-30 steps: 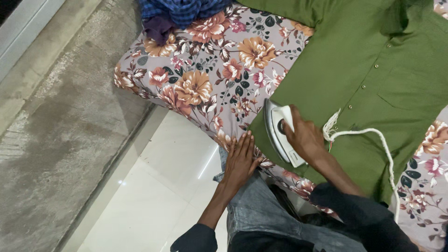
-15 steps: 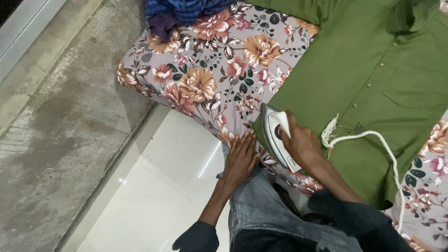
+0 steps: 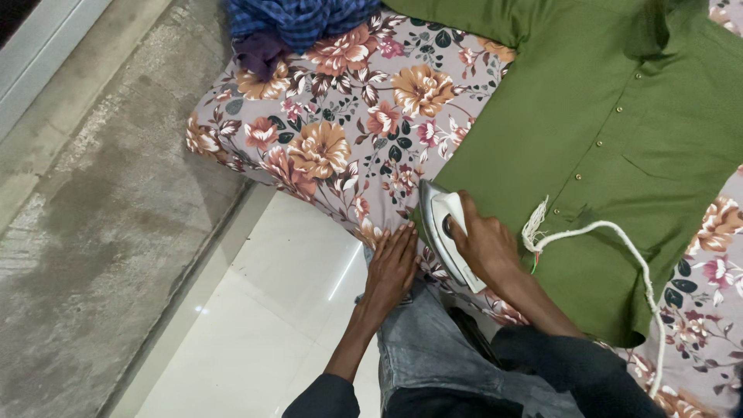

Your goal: The person irons a green long-sleeved shirt laid out on a floral-patterned bed. They use an electric iron to smooth the front, sleeves, and collar areas while holding the fabric with the other hand.

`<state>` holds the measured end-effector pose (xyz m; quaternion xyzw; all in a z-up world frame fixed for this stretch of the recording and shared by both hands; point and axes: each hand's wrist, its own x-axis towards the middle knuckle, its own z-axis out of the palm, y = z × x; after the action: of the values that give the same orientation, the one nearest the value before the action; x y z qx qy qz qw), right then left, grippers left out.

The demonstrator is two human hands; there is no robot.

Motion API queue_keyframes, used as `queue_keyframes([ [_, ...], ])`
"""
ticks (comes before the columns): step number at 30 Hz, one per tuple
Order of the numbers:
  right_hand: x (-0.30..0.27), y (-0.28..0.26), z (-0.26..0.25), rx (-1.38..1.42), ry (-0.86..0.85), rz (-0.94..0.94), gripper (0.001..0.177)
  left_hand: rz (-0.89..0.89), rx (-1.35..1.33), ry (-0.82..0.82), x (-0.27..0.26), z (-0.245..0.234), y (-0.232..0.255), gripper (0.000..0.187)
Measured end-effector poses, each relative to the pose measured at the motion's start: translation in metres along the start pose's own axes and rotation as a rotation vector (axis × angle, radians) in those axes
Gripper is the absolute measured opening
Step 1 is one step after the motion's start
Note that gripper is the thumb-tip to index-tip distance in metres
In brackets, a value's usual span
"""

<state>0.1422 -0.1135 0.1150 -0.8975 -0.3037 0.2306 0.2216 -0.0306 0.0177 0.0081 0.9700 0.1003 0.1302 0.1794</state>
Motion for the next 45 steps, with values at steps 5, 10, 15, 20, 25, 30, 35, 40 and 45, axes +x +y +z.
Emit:
queue_keyframes([
  [5, 0.017, -0.008, -0.007, 0.038, -0.029, -0.029, 0.06, -0.018, -0.034, 0.029, 0.003, 0.001, 0.001, 0.046],
  [10, 0.009, -0.002, -0.027, 0.264, 0.044, -0.013, 0.058, -0.073, -0.128, 0.061, 0.022, -0.011, 0.001, 0.035],
  [15, -0.003, 0.027, -0.051, 0.641, 0.172, 0.158, 0.054, -0.203, -0.302, 0.152, 0.077, -0.03, -0.022, 0.024],
  [20, -0.009, 0.07, -0.056, 0.86, 0.259, 0.186, 0.035, -0.346, -0.523, 0.246, 0.172, -0.035, -0.085, 0.024],
  [25, -0.017, 0.105, -0.049, 0.972, 0.236, 0.336, 0.034, -0.396, -0.68, 0.401, 0.296, -0.039, -0.178, 0.027],
  [30, -0.02, 0.151, -0.014, 1.137, 0.165, 0.482, 0.032, -0.278, -0.389, 0.765, 0.412, -0.047, -0.276, 0.021],
  [35, -0.046, 0.201, 0.055, 1.08, 0.465, 0.432, 0.027, -0.048, 0.077, 0.882, 0.486, -0.047, -0.369, 0.025],
  [40, -0.068, 0.302, 0.128, 0.99, 0.339, 0.345, 0.028, -0.146, -0.11, 0.692, 0.514, -0.041, -0.436, 0.053],
  [45, -0.085, 0.351, 0.173, 0.962, 0.321, 0.31, 0.029, -0.547, -0.115, 0.574, 0.522, -0.025, -0.454, 0.05],
])
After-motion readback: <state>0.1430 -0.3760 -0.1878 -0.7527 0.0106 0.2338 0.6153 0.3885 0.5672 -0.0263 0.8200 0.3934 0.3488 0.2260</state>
